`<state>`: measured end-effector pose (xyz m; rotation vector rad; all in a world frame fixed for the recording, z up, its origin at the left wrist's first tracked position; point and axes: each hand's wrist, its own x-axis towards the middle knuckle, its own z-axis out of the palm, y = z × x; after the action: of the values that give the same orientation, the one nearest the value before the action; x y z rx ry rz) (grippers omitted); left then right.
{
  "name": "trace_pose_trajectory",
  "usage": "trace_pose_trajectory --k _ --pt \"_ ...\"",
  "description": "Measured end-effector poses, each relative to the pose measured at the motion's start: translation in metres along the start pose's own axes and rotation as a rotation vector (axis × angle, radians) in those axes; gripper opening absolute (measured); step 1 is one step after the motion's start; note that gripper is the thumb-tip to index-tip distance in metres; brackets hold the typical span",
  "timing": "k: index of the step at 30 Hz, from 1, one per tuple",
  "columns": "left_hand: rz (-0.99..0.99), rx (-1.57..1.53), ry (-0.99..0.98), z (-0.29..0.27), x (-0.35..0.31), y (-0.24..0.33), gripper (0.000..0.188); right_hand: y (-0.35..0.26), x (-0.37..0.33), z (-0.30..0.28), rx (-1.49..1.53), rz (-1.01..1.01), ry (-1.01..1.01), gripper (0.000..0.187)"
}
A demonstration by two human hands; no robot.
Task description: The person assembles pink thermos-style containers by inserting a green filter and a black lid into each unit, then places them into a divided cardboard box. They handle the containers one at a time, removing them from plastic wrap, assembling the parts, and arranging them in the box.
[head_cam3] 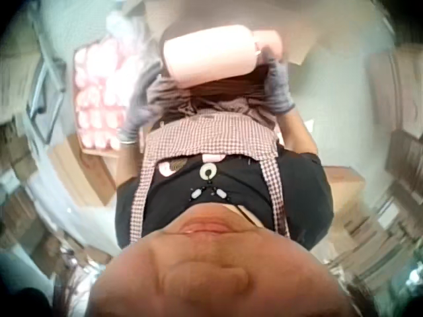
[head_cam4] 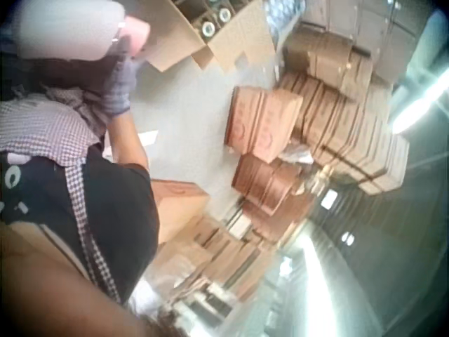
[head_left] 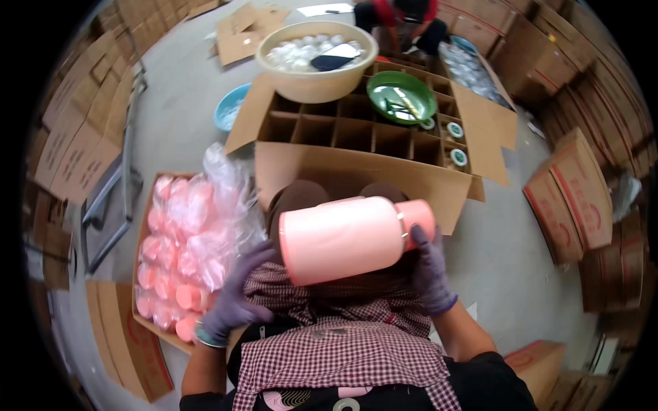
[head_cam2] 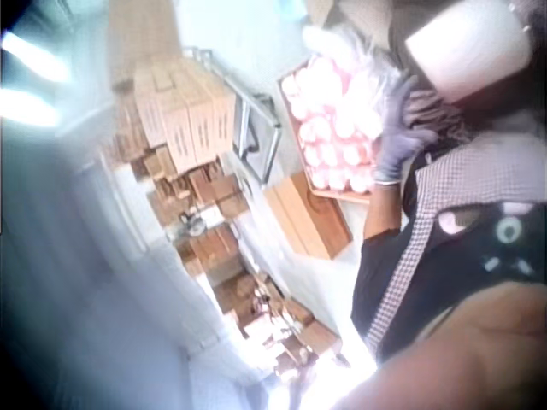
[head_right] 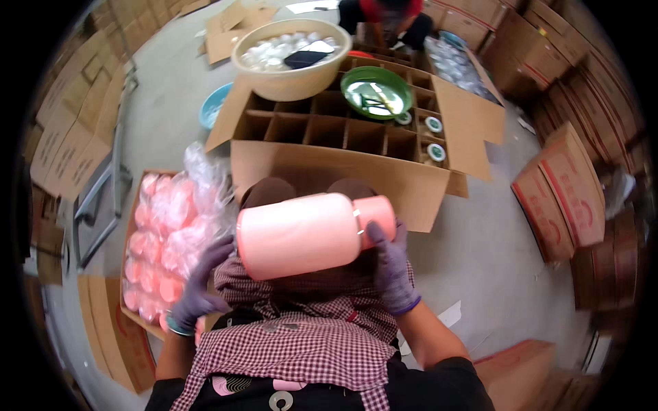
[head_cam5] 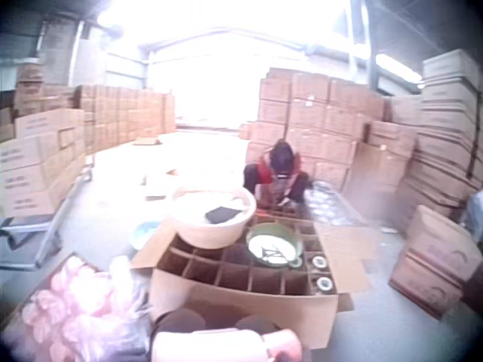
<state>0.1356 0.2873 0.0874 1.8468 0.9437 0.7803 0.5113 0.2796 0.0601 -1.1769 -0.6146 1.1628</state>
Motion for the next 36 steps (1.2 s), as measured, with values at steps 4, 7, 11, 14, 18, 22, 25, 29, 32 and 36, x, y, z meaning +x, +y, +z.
trace_pose_trajectory --k 4,7,11,14,18,22,25,29,32,36 --pt "0.139 0.155 0.374 0.044 0.049 -0.008 0.107 0.002 -0.017 0.008 0.354 0.323 -0.089 0.064" --pt "0.291 0.139 0.832 0.029 0.091 -0.001 0.064 0.002 -0.002 0.037 0.025 -0.159 -0.198 0.072" --pt "0.034 0.157 0.658 -0.05 0.114 -0.04 0.045 -0.042 0.044 0.071 -0.697 -1.162 -0.539 0.09" --pt "0.033 0.051 0.702 -0.07 0.099 -0.085 0.045 -0.056 0.113 0.103 -0.581 -1.239 -0.539 0.086" --pt "-0.039 -0.596 0.944 -0.079 0.094 -0.107 0.047 -0.062 0.25 0.09 -1.179 -1.031 -0.053 0.081" --pt "-0.049 -0.565 0.924 -0.07 0.099 -0.083 0.058 -0.066 0.294 0.084 -1.389 -1.01 0.155 0.082" --pt "0.016 -0.515 0.969 -0.061 0.095 -0.07 0.058 -0.062 0.218 0.134 -0.857 -1.013 -0.248 0.077" --pt "0.149 -0.118 1.094 -0.032 0.099 -0.034 0.059 -0.07 0.114 0.142 -0.48 0.109 -0.799 0.075" --pt "0.267 -0.009 1.047 -0.013 0.104 -0.015 0.062 -0.065 0.115 0.12 -0.414 0.288 -0.713 0.062" --pt "0.018 0.005 0.932 -0.01 0.116 -0.009 0.064 -0.069 0.088 0.107 -0.541 -0.658 -0.64 0.058"
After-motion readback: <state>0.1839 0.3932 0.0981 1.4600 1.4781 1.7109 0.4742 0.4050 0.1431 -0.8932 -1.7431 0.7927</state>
